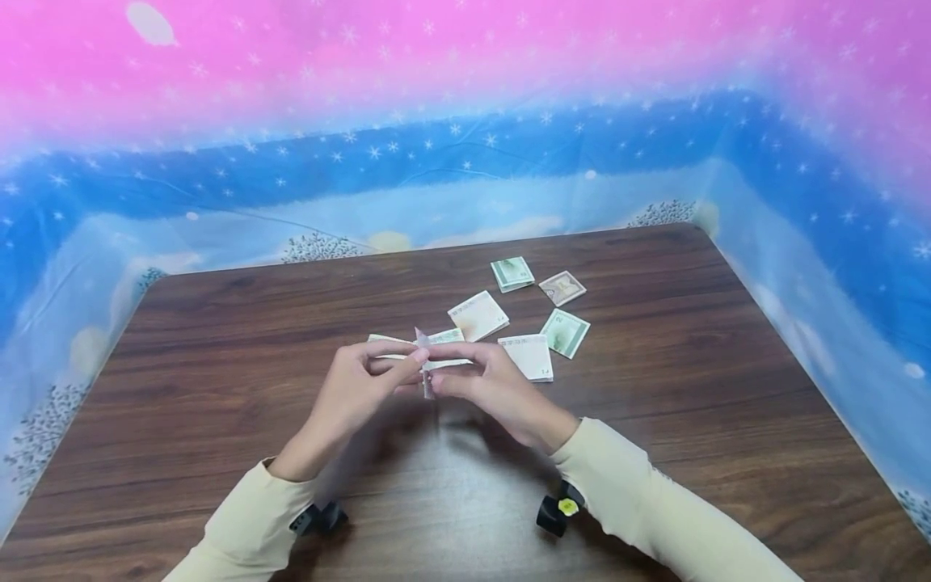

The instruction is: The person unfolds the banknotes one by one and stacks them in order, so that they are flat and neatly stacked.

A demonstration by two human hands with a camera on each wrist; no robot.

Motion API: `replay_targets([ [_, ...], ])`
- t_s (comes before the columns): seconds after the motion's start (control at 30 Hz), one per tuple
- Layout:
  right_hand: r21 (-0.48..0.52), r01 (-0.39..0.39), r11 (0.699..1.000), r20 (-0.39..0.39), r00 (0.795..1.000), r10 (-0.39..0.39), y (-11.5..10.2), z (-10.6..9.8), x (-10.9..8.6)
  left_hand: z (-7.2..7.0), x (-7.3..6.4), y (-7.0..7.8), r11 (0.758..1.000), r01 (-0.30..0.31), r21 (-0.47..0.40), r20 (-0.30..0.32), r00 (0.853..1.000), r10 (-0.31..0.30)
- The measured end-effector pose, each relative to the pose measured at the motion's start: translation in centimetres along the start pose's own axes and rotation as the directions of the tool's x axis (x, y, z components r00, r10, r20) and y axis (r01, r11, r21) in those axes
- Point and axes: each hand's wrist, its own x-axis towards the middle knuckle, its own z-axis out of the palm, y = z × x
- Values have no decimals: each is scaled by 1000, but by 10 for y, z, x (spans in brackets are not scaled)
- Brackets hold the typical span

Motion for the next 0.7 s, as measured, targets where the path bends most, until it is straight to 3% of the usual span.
replay_targets([
  [0.27,-101,15,995,-67,997,-22,13,7,-15,5,-14,-7,999,27,34,40,999,-28],
  [0.4,-160,20,987,-117,992,-39,17,12,-18,7,-21,-10,999,42,-26,75,996,-40],
  [0.5,-154,16,988,-114,993,-34,17,13,-21,8,-24,-12,993,69,-94,90,994,-60],
  [0.7,-88,-16,996,-97,995,7,17,9,-27,10,-27,-15,988,98,-118,98,991,-87],
])
